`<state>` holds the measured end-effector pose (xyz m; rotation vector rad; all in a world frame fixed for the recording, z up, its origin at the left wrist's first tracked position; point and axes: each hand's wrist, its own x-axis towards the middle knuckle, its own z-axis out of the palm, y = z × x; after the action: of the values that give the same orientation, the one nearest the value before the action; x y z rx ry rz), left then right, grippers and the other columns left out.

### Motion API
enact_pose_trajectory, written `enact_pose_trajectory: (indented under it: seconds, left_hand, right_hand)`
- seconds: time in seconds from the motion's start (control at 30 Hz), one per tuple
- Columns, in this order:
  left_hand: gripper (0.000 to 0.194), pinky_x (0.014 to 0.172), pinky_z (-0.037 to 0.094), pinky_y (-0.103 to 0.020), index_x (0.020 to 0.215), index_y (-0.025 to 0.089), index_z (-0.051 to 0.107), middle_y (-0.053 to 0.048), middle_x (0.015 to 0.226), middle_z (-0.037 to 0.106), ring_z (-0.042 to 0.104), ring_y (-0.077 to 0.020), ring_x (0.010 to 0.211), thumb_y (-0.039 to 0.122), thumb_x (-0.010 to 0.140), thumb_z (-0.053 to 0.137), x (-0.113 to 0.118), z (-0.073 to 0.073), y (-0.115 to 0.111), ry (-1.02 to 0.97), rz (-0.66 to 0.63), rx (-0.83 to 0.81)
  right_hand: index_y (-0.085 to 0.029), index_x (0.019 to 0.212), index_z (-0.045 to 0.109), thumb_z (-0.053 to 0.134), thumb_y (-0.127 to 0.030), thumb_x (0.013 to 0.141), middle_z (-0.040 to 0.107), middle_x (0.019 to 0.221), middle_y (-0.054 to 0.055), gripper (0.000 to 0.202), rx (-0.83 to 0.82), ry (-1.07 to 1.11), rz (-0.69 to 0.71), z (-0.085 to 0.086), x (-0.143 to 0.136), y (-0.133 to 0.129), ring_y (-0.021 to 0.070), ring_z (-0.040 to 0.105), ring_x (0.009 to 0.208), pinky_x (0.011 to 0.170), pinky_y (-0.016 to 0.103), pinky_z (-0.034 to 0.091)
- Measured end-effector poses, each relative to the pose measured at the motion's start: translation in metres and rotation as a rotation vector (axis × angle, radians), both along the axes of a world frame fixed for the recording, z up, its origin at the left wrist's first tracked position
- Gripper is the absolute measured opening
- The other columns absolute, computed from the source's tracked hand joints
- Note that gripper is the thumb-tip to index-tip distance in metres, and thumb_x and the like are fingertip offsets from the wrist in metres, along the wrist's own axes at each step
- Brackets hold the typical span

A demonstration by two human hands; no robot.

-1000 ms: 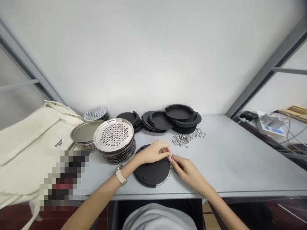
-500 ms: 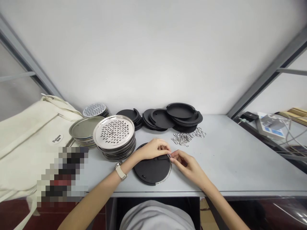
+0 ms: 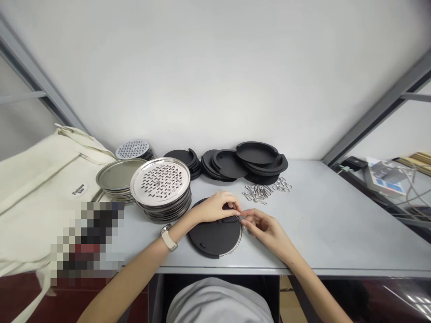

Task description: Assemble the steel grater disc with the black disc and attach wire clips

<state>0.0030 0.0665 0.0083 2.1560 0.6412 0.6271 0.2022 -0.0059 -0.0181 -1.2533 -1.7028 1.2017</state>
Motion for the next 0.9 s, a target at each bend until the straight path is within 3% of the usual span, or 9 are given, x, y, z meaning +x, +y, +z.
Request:
enact_pose_trajectory:
  seconds: [0.1,0.23,0.5,0.73,0.87,0.9]
  left_hand:
    - [0.012,0.074,0.043,-0.023,0.089,0.015,0.064,-0.002,0.085,0.060,0.055,-0.0127,0.080,0.025,0.081,0.065,0.000,-0.002,0.001,-0.012,0.021,0.015]
    - [0.032,0.070,0.044,-0.023,0.104,0.017,0.053,-0.001,0.084,0.062,0.058,-0.0123,0.077,0.024,0.078,0.069,-0.001,-0.006,0.000,-0.051,0.060,-0.105]
    - [0.028,0.071,0.045,-0.024,0.103,0.017,0.053,-0.001,0.084,0.064,0.060,-0.0130,0.079,0.022,0.080,0.067,-0.002,-0.004,-0.001,-0.018,0.011,-0.128]
    - [0.012,0.072,0.044,-0.025,0.090,0.017,0.056,-0.001,0.085,0.059,0.056,-0.0127,0.077,0.029,0.088,0.057,-0.015,0.023,-0.016,0.115,0.070,0.028]
    - [0.013,0.072,0.043,-0.026,0.085,0.018,0.056,-0.001,0.085,0.059,0.054,-0.0141,0.079,0.030,0.085,0.060,-0.022,0.040,-0.051,0.188,0.127,0.042]
    - [0.011,0.071,0.043,-0.025,0.083,0.018,0.057,-0.001,0.084,0.059,0.055,-0.0137,0.078,0.028,0.084,0.061,-0.022,0.042,-0.062,0.184,0.050,0.002]
  right_hand:
    - [-0.015,0.112,0.059,0.059,-0.040,0.086,0.057,0.072,0.000,0.036,-0.043,0.050,0.015,0.001,0.000,0.000,0.0120,0.049,0.062,0.061,0.026,0.041]
    - [-0.015,0.116,0.059,0.063,-0.039,0.084,0.059,0.074,0.000,0.040,-0.090,0.092,0.042,0.002,0.001,-0.001,0.0116,0.053,0.061,0.062,0.026,0.045]
    - [-0.016,0.112,0.057,0.059,-0.037,0.088,0.062,0.072,0.000,0.032,-0.155,0.180,0.090,0.003,0.000,-0.001,0.0122,0.060,0.059,0.064,0.029,0.051]
    - [-0.017,0.121,0.055,0.060,-0.034,0.089,0.059,0.071,-0.001,0.037,-0.127,0.155,0.130,0.001,0.002,-0.001,0.0119,0.059,0.062,0.067,0.029,0.050]
    - [-0.018,0.122,0.055,0.059,-0.034,0.089,0.057,0.071,-0.002,0.037,-0.120,0.161,0.154,0.002,0.004,-0.002,0.0116,0.058,0.062,0.066,0.028,0.049]
    - [-0.019,0.122,0.054,0.059,-0.034,0.089,0.057,0.072,-0.002,0.037,-0.121,0.162,0.155,0.002,0.004,-0.002,0.0116,0.057,0.062,0.066,0.028,0.049]
